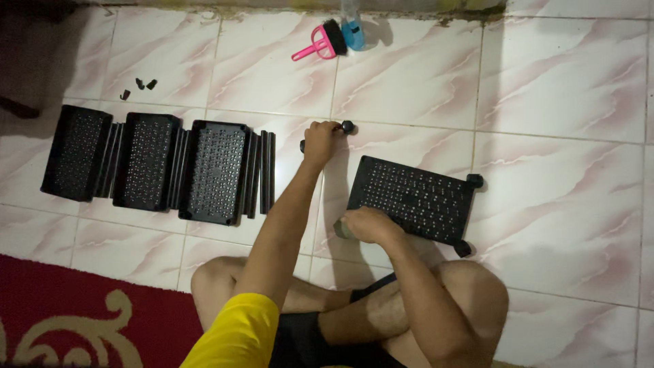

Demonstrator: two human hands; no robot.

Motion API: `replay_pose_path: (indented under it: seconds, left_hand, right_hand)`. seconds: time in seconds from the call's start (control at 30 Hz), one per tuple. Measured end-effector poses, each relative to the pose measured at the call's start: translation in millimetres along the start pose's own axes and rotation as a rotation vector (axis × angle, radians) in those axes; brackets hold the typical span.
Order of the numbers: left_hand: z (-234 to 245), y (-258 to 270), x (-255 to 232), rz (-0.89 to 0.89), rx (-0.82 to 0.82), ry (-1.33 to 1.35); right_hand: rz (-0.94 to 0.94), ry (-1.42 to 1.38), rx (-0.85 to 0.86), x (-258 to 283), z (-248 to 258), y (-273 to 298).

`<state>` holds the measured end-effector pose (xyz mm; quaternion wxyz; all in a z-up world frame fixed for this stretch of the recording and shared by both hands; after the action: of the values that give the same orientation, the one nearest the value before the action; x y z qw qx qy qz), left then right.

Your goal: The person sits on the floor and wipes black plastic trays and rods with a cloth. They handle the items one by one, cleaning the surfaces and edges, then place them back on the floor.

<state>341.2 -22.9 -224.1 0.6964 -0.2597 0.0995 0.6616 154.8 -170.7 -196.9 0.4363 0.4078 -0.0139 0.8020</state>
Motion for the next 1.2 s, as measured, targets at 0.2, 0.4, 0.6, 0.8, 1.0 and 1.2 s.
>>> replay_pose_path:
  seconds: [0.2,0.4,0.6,0.8,1.0,1.2]
  left_hand:
    - [23,18,-6,-0.076,-0.151,-0.002]
    - [22,111,-30,0.057,-0.152,0.213]
    - [22,180,-88,0.073,-0.021,0.186]
    - [19,183,-107,-0.191,0.345,-0.008]
    - [28,190,-67,-0.027,0.114,0.032]
    - [20,222,-30,0.332,-0.055,-0.012]
  right_hand:
    - [0.147,0.066,-0.057,21,20,6]
    - [-0.091,0.149,-0.064,27,73,32]
    - [-0.484,0.080,-0.373,-14,142,91]
    - [-0.462,-0.006,-0.440,-46,108,87]
    - [-0.267,-0.015,-0.613,-95,69,49]
    - [-0.537,0.041,-0.633,-145,48,31]
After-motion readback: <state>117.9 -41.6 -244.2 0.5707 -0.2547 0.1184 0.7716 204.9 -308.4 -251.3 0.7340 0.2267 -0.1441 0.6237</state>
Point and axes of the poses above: each hand's wrist, its own y-axis away from the middle knuckle, its own z-axis out of the back of the hand, x = y × z, the point moved 5 cm from there along -y, towards the middle knuckle, and after that the axes turned 10 degrees about -x, right-handed, at the moved point
